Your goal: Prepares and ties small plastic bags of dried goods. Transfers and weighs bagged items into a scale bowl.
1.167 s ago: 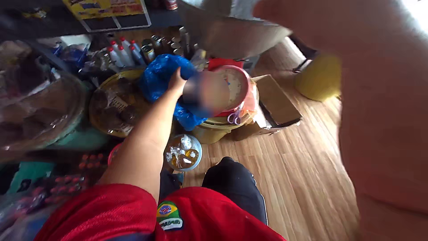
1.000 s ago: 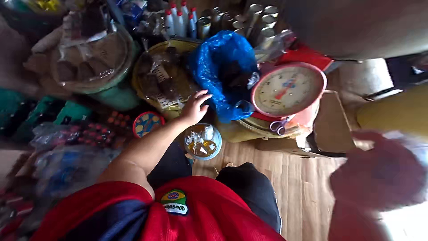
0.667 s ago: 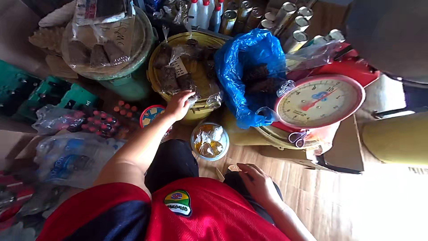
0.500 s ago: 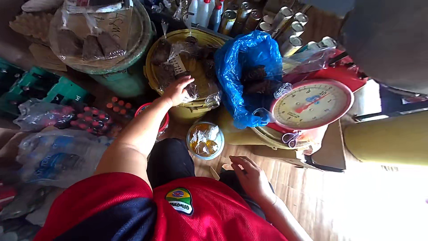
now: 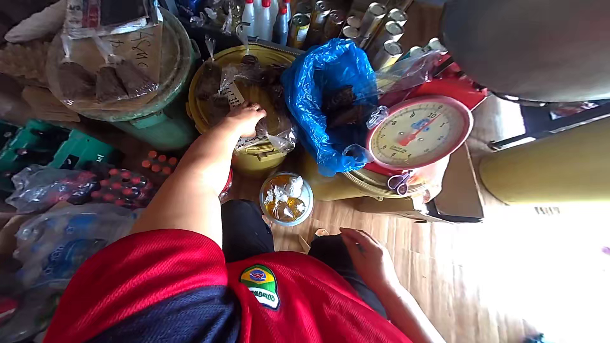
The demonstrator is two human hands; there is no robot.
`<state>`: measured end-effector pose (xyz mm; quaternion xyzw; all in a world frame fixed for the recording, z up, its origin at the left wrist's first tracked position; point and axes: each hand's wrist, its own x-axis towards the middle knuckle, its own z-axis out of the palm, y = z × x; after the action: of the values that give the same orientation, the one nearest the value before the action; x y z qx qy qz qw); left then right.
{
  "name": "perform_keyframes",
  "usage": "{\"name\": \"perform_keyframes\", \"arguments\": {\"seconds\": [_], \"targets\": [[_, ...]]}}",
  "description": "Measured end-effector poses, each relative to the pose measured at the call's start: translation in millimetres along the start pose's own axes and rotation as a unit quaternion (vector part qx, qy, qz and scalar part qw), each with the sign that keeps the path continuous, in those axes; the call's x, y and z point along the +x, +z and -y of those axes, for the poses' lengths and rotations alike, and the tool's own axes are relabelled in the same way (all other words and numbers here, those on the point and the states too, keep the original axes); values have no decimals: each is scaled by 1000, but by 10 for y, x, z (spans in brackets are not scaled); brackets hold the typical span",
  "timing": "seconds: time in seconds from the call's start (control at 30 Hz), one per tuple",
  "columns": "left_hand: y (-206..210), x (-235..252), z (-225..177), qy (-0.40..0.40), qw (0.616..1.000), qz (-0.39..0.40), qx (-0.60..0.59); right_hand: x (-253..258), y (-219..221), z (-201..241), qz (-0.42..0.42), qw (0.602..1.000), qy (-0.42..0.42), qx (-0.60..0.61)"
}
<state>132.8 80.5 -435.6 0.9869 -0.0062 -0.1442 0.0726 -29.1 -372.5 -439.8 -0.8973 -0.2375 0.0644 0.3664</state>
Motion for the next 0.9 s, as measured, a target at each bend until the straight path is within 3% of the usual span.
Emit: {"name": "perform_keyframes", "arguments": {"seconds": [0.13,0.2,0.27,0.37,0.43,0.57,0.7,0.8,0.83,0.9], "targets": [[-238,-60,42,-60,979,-110,-158,-100,-4,-40,-5,1000,0,10],[-329,-134,76,-153,930,-188,-277,-123,-31,-60,1,1000,19,25],[-345,-182,145,-207,826,-271,-448,-116,-47,-64,1,999,30,39],[-445,-371,120,-153,644,-304,-685,-85,-56,12,-1,996,43,83],[-545,-607,-17,-86,593,-266,-755,-5,-78,134,0,986,73,151],[-604,-1185,-503,27,598,-118,-792,366,-67,464,55,897,119,423],[-629,-1661,-1324,-3,645,15,-764,597,118,807,146,804,88,570],[-400,-1893,-1849,-29,633,-23,-773,495,246,952,91,750,129,642],[-288,-1963,-1987,-23,625,-47,-779,445,267,955,71,746,138,647],[-85,-2080,-2140,33,653,-75,-753,335,277,981,39,756,143,638]]}}
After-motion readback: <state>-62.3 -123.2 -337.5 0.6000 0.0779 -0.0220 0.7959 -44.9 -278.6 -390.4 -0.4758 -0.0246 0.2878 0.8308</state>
